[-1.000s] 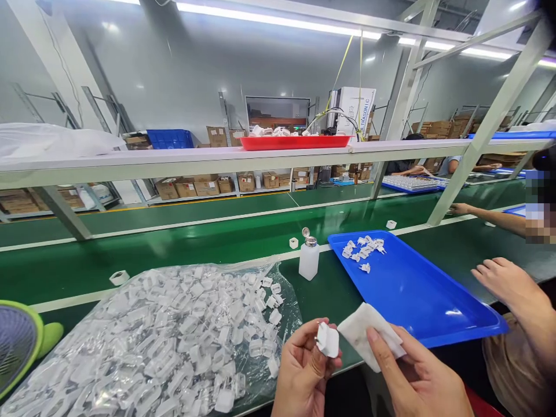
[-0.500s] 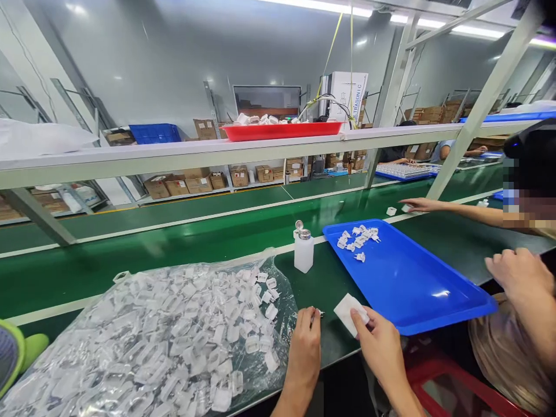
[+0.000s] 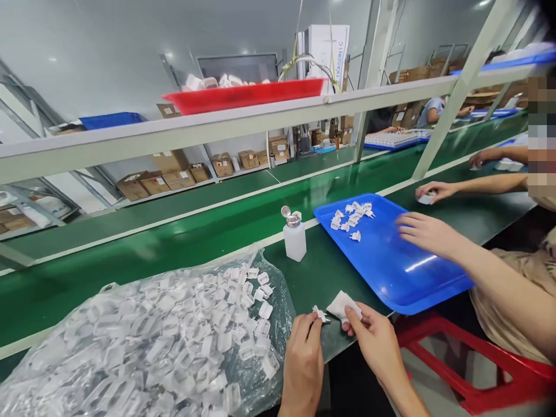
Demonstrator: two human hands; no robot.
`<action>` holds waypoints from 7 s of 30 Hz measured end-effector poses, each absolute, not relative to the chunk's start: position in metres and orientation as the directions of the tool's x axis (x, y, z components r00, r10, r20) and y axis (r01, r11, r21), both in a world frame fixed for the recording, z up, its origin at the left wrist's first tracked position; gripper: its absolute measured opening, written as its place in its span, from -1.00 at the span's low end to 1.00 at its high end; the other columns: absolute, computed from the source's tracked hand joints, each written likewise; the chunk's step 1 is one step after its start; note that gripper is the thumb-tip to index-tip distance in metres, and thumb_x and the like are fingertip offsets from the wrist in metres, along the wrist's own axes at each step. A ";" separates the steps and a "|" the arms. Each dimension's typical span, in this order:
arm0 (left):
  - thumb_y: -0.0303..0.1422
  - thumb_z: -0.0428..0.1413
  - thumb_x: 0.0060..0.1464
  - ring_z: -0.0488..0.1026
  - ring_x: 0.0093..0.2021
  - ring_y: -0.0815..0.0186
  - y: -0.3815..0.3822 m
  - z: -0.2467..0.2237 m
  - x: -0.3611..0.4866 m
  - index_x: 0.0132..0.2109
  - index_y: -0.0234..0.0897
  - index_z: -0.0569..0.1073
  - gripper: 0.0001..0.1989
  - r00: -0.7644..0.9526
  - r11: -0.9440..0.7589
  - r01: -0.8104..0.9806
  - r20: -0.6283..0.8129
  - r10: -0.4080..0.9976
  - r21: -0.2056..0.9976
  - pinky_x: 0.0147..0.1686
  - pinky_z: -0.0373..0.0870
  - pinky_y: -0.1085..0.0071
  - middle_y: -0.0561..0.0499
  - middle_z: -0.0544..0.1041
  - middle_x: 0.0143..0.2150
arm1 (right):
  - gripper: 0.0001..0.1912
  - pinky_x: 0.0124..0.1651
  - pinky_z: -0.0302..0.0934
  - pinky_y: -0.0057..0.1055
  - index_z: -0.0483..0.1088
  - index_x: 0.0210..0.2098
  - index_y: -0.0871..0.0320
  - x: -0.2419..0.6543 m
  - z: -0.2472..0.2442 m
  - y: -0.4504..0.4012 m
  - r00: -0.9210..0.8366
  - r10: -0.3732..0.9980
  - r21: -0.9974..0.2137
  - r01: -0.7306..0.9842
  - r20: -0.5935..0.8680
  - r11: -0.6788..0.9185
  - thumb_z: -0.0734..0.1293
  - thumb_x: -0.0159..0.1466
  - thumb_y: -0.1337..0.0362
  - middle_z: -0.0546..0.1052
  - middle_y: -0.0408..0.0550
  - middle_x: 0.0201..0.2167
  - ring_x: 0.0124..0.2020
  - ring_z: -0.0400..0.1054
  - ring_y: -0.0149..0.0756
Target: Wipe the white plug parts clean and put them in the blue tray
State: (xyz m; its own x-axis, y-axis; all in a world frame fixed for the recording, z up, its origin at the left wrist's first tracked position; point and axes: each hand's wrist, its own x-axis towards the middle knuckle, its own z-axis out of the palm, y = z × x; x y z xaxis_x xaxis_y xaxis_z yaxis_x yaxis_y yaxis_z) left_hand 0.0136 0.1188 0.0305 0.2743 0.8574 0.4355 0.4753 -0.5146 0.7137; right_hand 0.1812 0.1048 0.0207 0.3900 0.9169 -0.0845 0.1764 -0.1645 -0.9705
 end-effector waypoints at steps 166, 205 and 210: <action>-0.43 0.18 0.06 0.41 -0.49 0.38 0.158 0.023 0.013 -0.09 -0.18 0.65 -0.73 0.371 -0.439 0.689 0.240 0.897 0.576 -0.39 0.39 0.49 0.14 0.47 -0.47 | -0.74 -0.67 0.01 -0.49 0.29 -0.69 0.10 0.229 0.068 0.154 -0.226 0.841 -0.815 0.460 -0.491 -0.352 0.40 0.01 0.20 0.41 -0.21 -0.73 -0.65 0.31 -0.38; -0.33 0.27 0.01 0.47 -0.46 0.29 0.155 0.029 0.013 -0.11 -0.23 0.68 -0.74 0.299 -0.352 0.652 0.199 0.933 0.672 -0.40 0.45 0.40 0.06 0.53 -0.46 | -0.74 -0.55 0.02 -0.46 0.34 -0.57 0.10 0.221 0.043 0.131 0.017 0.976 -0.911 0.358 -0.215 -0.207 0.49 0.00 0.17 0.46 -0.22 -0.68 -0.58 0.38 -0.35; -0.31 0.28 0.03 0.47 -0.47 0.30 0.155 0.028 0.011 -0.09 -0.21 0.68 -0.73 0.322 -0.378 0.651 0.211 0.923 0.658 -0.38 0.47 0.40 0.07 0.53 -0.45 | -0.80 -0.55 0.08 -0.49 0.35 -0.56 0.10 0.222 0.043 0.130 -0.008 0.977 -0.920 0.338 -0.214 -0.198 0.40 0.10 0.19 0.46 -0.23 -0.68 -0.62 0.38 -0.40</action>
